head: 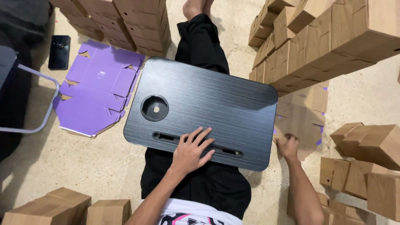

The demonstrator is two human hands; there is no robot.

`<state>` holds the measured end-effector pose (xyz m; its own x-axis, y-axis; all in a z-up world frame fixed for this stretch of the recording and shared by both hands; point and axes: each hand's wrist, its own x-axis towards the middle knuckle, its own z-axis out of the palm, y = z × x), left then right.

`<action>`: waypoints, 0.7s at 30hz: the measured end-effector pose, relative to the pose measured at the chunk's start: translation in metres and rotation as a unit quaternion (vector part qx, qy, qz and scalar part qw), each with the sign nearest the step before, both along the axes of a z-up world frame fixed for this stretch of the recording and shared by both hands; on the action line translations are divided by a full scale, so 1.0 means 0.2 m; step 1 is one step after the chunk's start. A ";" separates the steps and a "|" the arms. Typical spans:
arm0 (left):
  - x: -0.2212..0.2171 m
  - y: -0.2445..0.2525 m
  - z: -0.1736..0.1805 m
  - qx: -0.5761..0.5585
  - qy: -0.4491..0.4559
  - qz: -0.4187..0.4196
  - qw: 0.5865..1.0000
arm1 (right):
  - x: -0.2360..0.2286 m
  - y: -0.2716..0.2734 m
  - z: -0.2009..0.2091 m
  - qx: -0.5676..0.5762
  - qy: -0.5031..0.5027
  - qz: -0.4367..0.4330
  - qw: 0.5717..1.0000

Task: The person assembles flat cardboard pieces into small hexagonal boxes by folding and tucking tabs. They place the finished boxes aside and repeat the process with additional pieces.

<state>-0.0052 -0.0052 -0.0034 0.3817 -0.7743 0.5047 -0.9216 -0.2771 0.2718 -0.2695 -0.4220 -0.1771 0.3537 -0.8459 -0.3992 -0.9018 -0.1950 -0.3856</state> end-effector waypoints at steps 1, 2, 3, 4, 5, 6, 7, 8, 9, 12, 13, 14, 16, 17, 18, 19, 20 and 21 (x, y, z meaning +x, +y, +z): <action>0.00 0.00 0.00 -0.002 0.000 -0.001 1.000 | 0.02 0.02 0.06 0.008 -0.027 -0.035 0.999; 0.00 0.00 0.00 -0.002 0.000 0.001 1.000 | 0.02 0.01 0.05 0.009 -0.027 -0.034 0.999; -0.01 0.00 -0.01 -0.003 0.002 0.001 1.000 | 0.02 0.00 0.04 0.015 -0.015 -0.048 0.999; 0.00 0.00 -0.01 -0.005 0.004 0.002 1.000 | 0.03 -0.01 0.03 0.022 -0.004 -0.061 0.998; 0.00 -0.01 -0.01 -0.005 0.003 0.004 1.000 | 0.08 0.02 0.11 0.022 -0.005 -0.058 0.998; 0.00 -0.01 -0.01 -0.007 0.002 0.006 1.000 | 0.11 0.06 0.19 -0.003 0.054 -0.032 0.998; -0.01 0.00 -0.01 -0.010 0.000 0.007 1.000 | 0.15 0.10 0.26 -0.029 0.112 -0.006 0.993; -0.01 0.00 -0.01 -0.010 -0.001 0.009 1.000 | 0.13 0.05 0.20 -0.029 0.111 -0.004 0.993; -0.01 0.00 -0.02 -0.011 -0.001 0.009 1.000 | 0.10 0.01 0.15 -0.053 0.147 0.034 0.987; -0.01 0.00 -0.02 -0.012 0.001 0.013 1.000 | 0.28 0.12 0.46 -0.061 0.180 0.066 0.980; -0.01 0.00 -0.02 -0.012 0.001 0.015 1.000 | 0.38 0.20 0.65 -0.045 0.174 0.058 0.982; -0.01 -0.01 -0.02 -0.013 0.001 0.014 1.000 | 0.40 0.22 0.67 -0.045 0.175 0.057 0.982; -0.01 -0.01 -0.01 -0.011 0.003 0.013 1.000 | 0.43 0.27 0.72 -0.032 0.162 0.065 0.984; -0.01 0.00 -0.01 -0.011 0.003 0.012 1.000 | 0.44 0.28 0.73 -0.032 0.163 0.064 0.984; -0.01 0.00 -0.01 -0.008 0.002 0.012 1.000 | 0.45 0.28 0.73 -0.042 0.179 0.091 0.979; -0.01 0.00 -0.01 -0.004 0.001 0.011 1.000 | 0.46 0.29 0.74 -0.052 0.195 0.118 0.972; -0.01 0.00 -0.01 -0.005 0.001 0.010 1.000 | 0.48 0.34 0.77 -0.052 0.195 0.117 0.972; -0.01 0.00 -0.01 -0.005 0.003 0.008 1.000 | 0.49 0.39 0.80 -0.077 0.289 0.200 0.933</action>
<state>-0.0067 -0.0057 -0.0057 0.3968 -0.7633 0.5099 -0.9154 -0.2882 0.2810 -0.1708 -0.3431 -0.0180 0.4163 -0.7561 -0.5049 -0.7941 -0.5729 0.2031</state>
